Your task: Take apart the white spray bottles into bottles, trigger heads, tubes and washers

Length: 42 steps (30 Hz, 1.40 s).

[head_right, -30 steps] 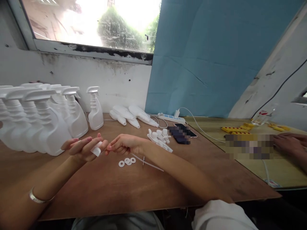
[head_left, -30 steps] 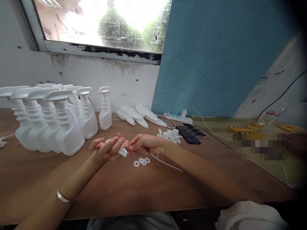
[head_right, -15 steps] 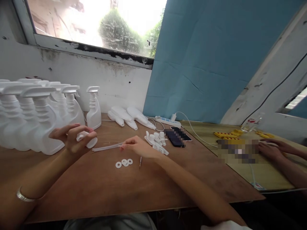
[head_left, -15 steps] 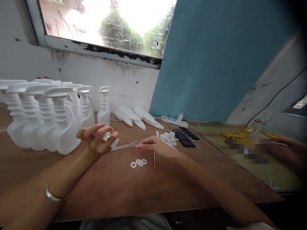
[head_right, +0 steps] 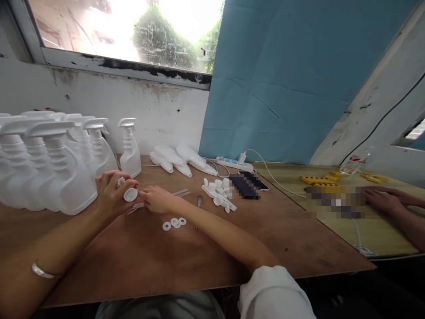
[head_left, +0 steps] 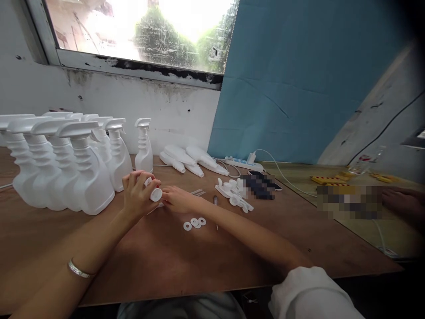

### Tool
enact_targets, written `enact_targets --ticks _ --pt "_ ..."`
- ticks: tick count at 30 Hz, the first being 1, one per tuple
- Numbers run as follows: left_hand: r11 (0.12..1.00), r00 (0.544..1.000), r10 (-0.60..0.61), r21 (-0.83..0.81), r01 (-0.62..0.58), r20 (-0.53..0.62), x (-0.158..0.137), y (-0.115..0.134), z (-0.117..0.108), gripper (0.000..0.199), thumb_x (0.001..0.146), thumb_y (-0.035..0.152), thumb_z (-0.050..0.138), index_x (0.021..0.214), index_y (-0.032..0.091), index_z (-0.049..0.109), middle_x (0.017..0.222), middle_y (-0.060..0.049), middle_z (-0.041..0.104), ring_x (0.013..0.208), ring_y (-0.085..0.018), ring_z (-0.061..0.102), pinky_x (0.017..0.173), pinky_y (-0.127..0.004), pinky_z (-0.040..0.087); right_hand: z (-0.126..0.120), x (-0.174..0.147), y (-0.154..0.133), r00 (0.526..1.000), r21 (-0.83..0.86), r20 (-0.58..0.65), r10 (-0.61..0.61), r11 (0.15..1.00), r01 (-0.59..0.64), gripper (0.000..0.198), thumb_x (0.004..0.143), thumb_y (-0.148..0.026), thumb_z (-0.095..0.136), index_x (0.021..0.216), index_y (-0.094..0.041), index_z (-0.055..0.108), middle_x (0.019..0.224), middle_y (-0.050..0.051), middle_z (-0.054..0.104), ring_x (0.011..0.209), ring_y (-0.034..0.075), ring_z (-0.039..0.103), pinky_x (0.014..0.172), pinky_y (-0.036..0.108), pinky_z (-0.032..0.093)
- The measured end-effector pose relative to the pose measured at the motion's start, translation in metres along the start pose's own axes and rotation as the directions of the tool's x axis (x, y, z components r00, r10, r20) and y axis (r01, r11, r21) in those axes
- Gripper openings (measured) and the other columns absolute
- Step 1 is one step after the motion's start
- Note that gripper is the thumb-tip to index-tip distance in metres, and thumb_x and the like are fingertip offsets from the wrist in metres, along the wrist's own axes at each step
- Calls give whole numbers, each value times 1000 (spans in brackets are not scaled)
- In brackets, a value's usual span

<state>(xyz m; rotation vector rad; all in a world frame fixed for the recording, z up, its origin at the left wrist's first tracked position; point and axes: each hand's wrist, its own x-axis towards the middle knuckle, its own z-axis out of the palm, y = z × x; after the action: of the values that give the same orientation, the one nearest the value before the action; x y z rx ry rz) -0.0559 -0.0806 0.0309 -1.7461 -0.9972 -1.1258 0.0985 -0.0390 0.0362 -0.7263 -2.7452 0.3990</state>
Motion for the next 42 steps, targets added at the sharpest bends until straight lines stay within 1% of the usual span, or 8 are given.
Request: enact_targets --ticks 5,8,13,24,27,32,37,42 --pt "998 989 8 -58 0 149 -4 2 3 8 65 18 58 73 21 58 80 -5 59 83 -24 47 69 -36 30 -20 -33 6 990 -440 -114 81 890 -123 23 86 -19 38 103 -16 52 102 9 58 96 19 50 82 31 34" --pt "985 960 66 -171 -19 273 -4 5 5 10 63 16 56 72 20 59 77 -5 58 82 -23 47 67 -35 33 -30 -61 10 896 -542 -229 380 715 -442 25 88 -22 31 91 -14 55 94 12 60 94 23 53 76 32 37" --pt "890 886 56 -426 166 461 -5 21 6 8 67 18 53 71 19 60 70 -5 53 79 -20 46 65 -30 40 -26 -95 23 758 -524 -277 590 569 -634 24 84 -24 38 92 -7 53 77 19 62 75 31 61 60 36 41" --pt "663 690 114 -572 483 715 -11 38 10 11 72 24 53 63 18 57 64 -2 52 72 -16 46 61 -26 41 -27 -101 30 779 -387 -254 573 678 -625 32 79 -15 41 111 -10 41 86 12 62 82 24 59 65 30 40" --pt "634 655 121 -566 527 746 -12 38 11 9 71 22 54 64 18 58 65 -1 52 73 -17 47 63 -26 40 -30 -99 16 777 -213 -498 384 815 -539 33 83 -19 37 116 -12 37 90 10 59 78 19 58 69 29 41" --pt "614 626 143 -564 552 767 -13 39 12 7 70 21 56 63 18 58 64 -1 52 73 -16 47 63 -25 39 -18 -104 -12 655 22 -746 121 987 -157 19 81 -25 43 98 -19 38 89 8 58 76 15 57 71 30 45" --pt "641 606 218 -581 502 765 -15 40 15 8 70 21 56 63 18 57 63 1 53 71 -16 47 67 -26 37 1 -115 -23 732 -67 -635 -246 962 266 17 76 -19 48 78 -24 32 86 7 63 77 14 62 67 27 48" --pt "647 616 245 -600 470 748 -19 40 19 8 68 22 58 62 17 56 65 1 50 72 -14 46 68 -24 34 10 -108 -15 581 -201 -666 -468 863 464 29 75 -8 48 94 -23 32 89 9 63 76 12 62 63 24 51"
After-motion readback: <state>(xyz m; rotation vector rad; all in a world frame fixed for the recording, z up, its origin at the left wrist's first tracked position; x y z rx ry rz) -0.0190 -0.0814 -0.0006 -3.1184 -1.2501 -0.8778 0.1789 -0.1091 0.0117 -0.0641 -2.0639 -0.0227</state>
